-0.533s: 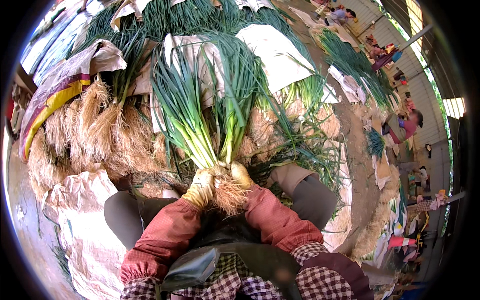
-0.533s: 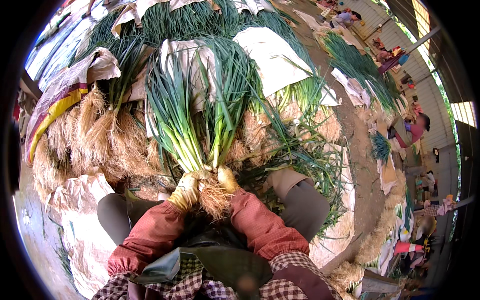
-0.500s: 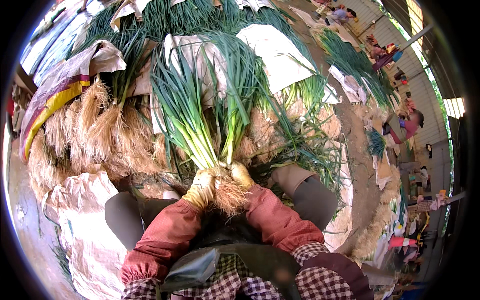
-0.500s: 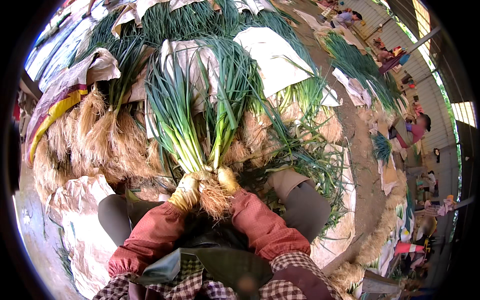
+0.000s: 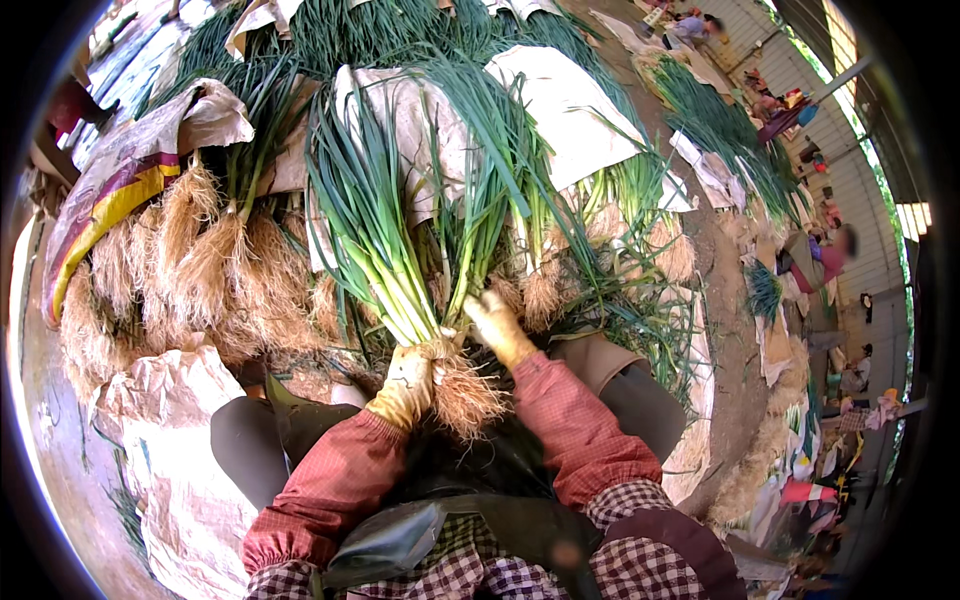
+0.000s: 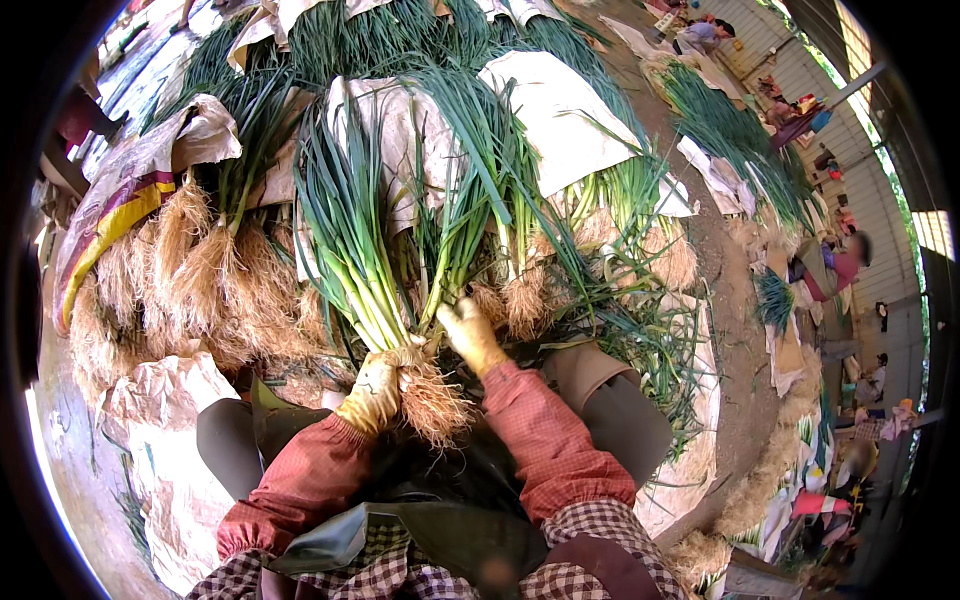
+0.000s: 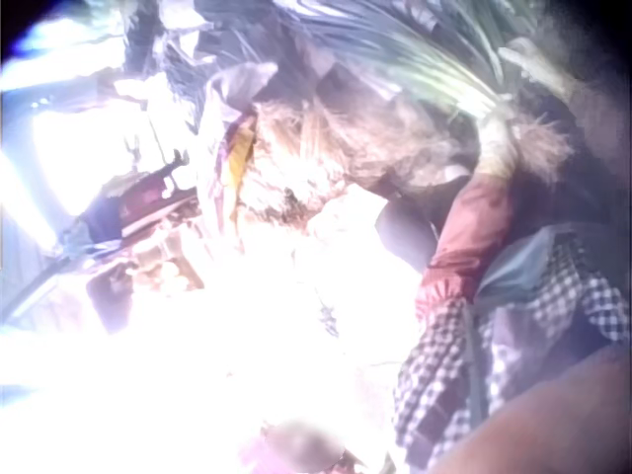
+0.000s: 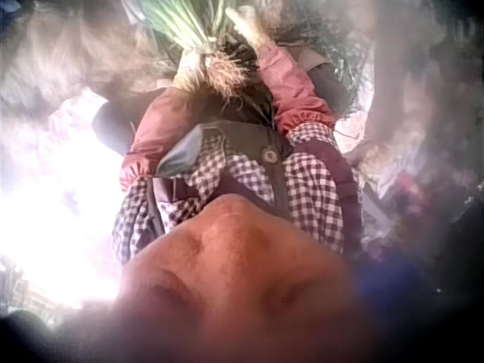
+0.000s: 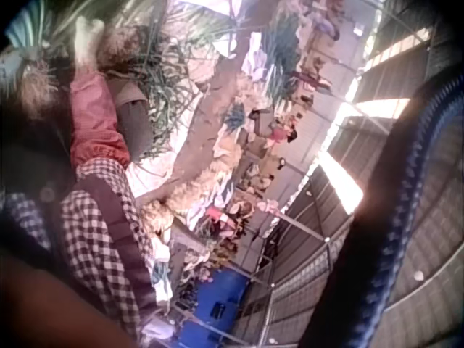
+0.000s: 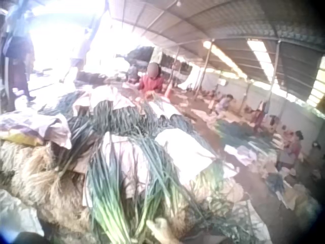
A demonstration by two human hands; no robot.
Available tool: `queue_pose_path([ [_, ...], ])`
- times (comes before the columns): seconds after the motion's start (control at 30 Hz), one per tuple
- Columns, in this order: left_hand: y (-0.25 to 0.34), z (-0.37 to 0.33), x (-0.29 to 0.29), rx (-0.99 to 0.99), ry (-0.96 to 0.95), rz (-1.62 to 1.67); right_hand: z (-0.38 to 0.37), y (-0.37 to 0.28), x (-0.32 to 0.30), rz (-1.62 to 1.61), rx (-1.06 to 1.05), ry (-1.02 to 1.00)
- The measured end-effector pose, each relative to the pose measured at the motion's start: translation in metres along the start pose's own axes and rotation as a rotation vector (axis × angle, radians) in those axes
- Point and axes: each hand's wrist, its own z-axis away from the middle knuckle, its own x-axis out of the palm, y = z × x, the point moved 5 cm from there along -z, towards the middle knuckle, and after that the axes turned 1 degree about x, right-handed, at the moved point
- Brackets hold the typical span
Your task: The person cleans green onions by hand, peeling away dry or dirty outer layers from the bulbs and stalks, and then covers a bundle with a large white sheet.
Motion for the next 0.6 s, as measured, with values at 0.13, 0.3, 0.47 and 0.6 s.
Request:
queue_pose_path([
  [0.13,-0.005,-0.002,-0.010,-0.012,0.102,-0.101,0.046,0.006,0.036,0.583,-0.207,0.146],
  [0.3,-0.012,-0.016,-0.010,0.023,0.051,-0.072,0.086,-0.002,0.021,-0.394,-0.241,-0.045],
  [0.47,-0.007,-0.015,-0.018,0.044,0.006,-0.040,0.105,-0.090,-0.123,-0.544,-0.527,0.618],
  [0.6,-0.005,-0.012,-0.002,0.034,-0.101,-0.024,0.045,-0.022,-0.144,-0.577,0.049,0.564],
])
